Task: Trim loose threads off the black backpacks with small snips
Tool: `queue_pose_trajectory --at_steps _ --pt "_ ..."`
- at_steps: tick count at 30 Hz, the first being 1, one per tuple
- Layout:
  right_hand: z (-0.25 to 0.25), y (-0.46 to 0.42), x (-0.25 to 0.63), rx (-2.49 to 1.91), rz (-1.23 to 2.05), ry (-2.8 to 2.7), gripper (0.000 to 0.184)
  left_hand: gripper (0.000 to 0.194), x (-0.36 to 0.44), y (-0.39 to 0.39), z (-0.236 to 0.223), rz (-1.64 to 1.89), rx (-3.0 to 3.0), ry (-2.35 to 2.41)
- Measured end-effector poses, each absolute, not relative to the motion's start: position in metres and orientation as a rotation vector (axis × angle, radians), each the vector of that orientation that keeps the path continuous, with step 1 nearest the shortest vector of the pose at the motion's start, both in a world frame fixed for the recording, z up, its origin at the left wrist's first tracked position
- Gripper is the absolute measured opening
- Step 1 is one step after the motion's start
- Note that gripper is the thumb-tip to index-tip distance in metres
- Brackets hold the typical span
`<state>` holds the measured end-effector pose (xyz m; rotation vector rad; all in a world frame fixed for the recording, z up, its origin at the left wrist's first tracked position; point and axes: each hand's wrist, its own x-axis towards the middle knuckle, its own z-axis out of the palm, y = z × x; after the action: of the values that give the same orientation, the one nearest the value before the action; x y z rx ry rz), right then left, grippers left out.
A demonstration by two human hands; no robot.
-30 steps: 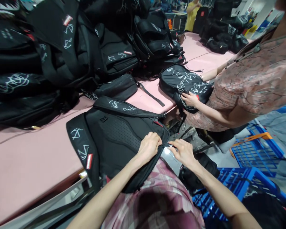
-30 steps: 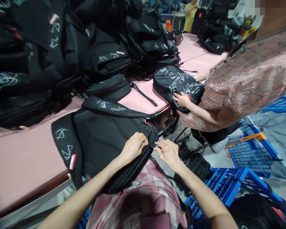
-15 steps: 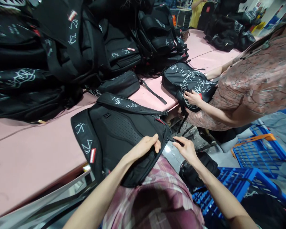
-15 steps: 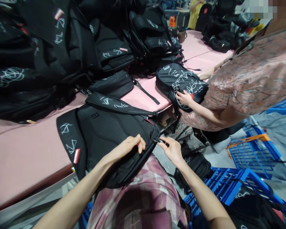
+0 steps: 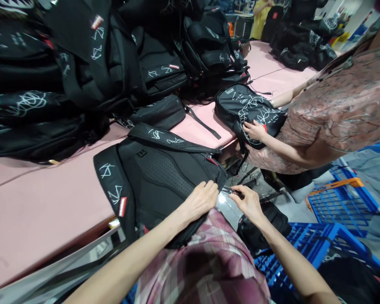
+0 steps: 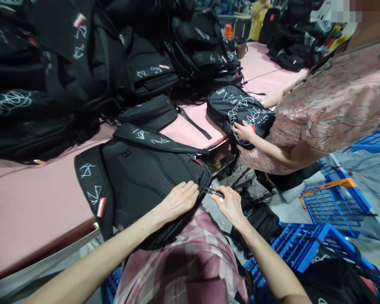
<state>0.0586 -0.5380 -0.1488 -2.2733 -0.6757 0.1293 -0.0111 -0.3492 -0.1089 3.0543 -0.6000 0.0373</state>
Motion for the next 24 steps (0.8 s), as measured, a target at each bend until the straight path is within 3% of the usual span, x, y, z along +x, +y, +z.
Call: queue_pose_trajectory --at_steps 6,9,11,15,20,22,24 --pt "-0.150 -0.535 0.051 -2.222 0.183 -0.727 0.024 0.022 -0.024 -0.327 -0.114 0.064 2.278 0.203" --pt "-0.153 -0.533 0.052 -2.177 0.188 -0.695 0.027 0.046 -0.043 -0.319 -0.105 -0.204 1.878 0.193" --pt "-0.156 -0.532 0.055 -2.138 0.218 -0.658 0.025 0.057 -0.061 -0.317 -0.104 -0.271 1.919 0.173" --pt "-0.168 -0.529 0.059 -2.041 0.311 -0.484 0.034 0.035 -0.103 -0.327 -0.105 0.017 2.322 0.349" --pt "-0.182 -0.526 0.065 -1.878 0.335 -0.332 0.034 0.029 -0.155 -0.337 -0.085 -0.546 1.750 -0.132" --pt "-0.183 -0.526 0.074 -1.880 0.342 -0.356 0.038 0.028 -0.167 -0.328 -0.083 -0.385 1.560 0.175" --pt "-0.183 -0.521 0.088 -1.925 0.314 -0.410 0.044 0.033 -0.170 -0.318 -0.090 0.052 1.338 0.670"
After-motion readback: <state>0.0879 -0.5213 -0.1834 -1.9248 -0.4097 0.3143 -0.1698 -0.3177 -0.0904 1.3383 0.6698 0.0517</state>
